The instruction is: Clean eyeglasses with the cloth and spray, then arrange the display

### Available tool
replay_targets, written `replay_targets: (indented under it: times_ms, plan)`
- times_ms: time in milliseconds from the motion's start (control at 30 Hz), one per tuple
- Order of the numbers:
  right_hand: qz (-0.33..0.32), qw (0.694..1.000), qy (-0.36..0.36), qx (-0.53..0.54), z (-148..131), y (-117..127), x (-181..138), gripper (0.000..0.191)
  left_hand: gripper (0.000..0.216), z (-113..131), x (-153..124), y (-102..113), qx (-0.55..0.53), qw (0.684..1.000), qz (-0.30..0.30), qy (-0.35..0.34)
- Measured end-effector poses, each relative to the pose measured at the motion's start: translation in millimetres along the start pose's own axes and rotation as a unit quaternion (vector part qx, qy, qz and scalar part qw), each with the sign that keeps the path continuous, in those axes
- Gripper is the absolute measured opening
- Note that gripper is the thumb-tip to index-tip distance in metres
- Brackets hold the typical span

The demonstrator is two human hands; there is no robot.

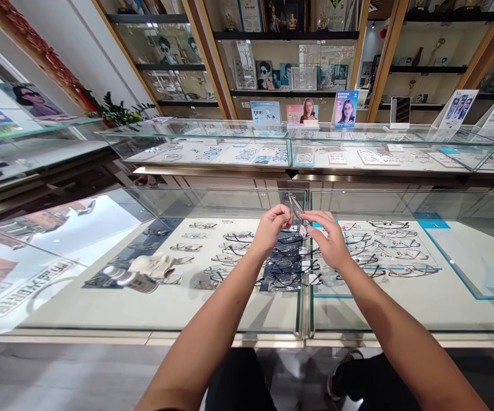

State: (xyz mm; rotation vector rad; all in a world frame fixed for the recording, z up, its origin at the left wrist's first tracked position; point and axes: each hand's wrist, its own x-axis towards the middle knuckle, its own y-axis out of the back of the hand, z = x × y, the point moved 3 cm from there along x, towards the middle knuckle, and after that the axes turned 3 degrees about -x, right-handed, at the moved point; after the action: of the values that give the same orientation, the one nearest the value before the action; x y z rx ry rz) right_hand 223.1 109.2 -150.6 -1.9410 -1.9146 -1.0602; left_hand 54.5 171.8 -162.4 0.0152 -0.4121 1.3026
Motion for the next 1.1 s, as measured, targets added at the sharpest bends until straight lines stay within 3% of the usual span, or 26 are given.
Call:
replay_targets:
  times_ms: [367,667,933,1033,1100]
  plan:
    - [0.002,1.0,-0.007,-0.008,3,-1,-1,0.031,0.031,0,-3,-5,0.028,0.999,-0.028,0.01]
    - [0.006,1.0,-0.015,-0.019,4,-1,-1,0.032,0.044,2,-3,-4,0.046,0.999,0.016,-0.023]
    - [-0.003,0.999,0.013,-0.043,-2,-4,-1,0.033,0.039,0,-8,-5,0.109,0.989,0.042,-0.087]
    - [0.024,0.998,0.009,-0.049,-5,-4,-1,0.03,0.032,5,-13,-4,0.177,0.971,0.075,-0.144]
    - [0.057,0.998,-0.035,-0.017,-2,-3,1,0.022,0.023,10,-16,-4,0.233,0.947,0.088,-0.204]
